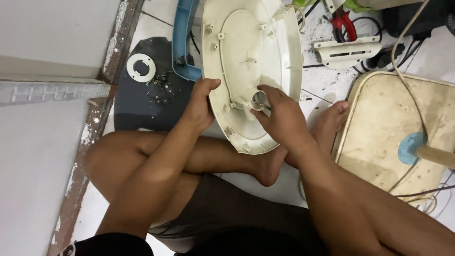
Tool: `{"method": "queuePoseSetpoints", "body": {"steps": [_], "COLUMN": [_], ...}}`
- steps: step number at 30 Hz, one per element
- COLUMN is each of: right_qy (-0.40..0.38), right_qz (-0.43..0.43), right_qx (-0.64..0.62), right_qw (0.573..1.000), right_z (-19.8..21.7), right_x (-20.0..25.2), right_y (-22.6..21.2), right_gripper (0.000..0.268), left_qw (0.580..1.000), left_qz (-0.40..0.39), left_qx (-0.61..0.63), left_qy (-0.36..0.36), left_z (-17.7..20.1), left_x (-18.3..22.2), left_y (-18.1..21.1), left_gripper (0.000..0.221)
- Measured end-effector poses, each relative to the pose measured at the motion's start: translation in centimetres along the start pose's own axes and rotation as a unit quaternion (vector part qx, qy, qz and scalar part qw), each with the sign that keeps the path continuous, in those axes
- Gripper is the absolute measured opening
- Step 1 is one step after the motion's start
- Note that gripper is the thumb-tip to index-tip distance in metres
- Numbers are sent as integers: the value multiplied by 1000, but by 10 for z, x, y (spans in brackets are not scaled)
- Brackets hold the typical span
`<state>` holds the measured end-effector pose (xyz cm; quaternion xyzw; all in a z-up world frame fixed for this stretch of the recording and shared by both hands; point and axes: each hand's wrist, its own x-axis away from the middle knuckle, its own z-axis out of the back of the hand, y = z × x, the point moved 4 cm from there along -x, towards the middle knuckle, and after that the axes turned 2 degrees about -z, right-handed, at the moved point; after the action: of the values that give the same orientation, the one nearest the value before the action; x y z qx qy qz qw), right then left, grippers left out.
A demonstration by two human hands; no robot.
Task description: Disassembling the base of an electric fan using a screwdriver
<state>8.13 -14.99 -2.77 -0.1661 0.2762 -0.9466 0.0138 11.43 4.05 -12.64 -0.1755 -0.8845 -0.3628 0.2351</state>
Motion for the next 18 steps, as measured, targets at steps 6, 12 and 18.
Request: {"method": "queuePoseSetpoints", "body": {"steps": [6,12,18], "right_qy": [55,66,89], "right_qz": [3,-10,-12], "right_qx": [16,39,-6], "right_qw": [998,997,996], "right_z": [-3,-12,-22], "right_x": [19,19,22], "right_y": [-5,1,11], "right_gripper": [56,59,60], "left_qw": [999,999,994], "left_qz": [36,34,-32], "left_qx": [8,-37,-52], "left_qy": [5,16,90], "left_z": [-2,7,19], "left_x": [12,10,6], "left_y": [-8,-5,-18], "left_gripper": [46,50,54]}}
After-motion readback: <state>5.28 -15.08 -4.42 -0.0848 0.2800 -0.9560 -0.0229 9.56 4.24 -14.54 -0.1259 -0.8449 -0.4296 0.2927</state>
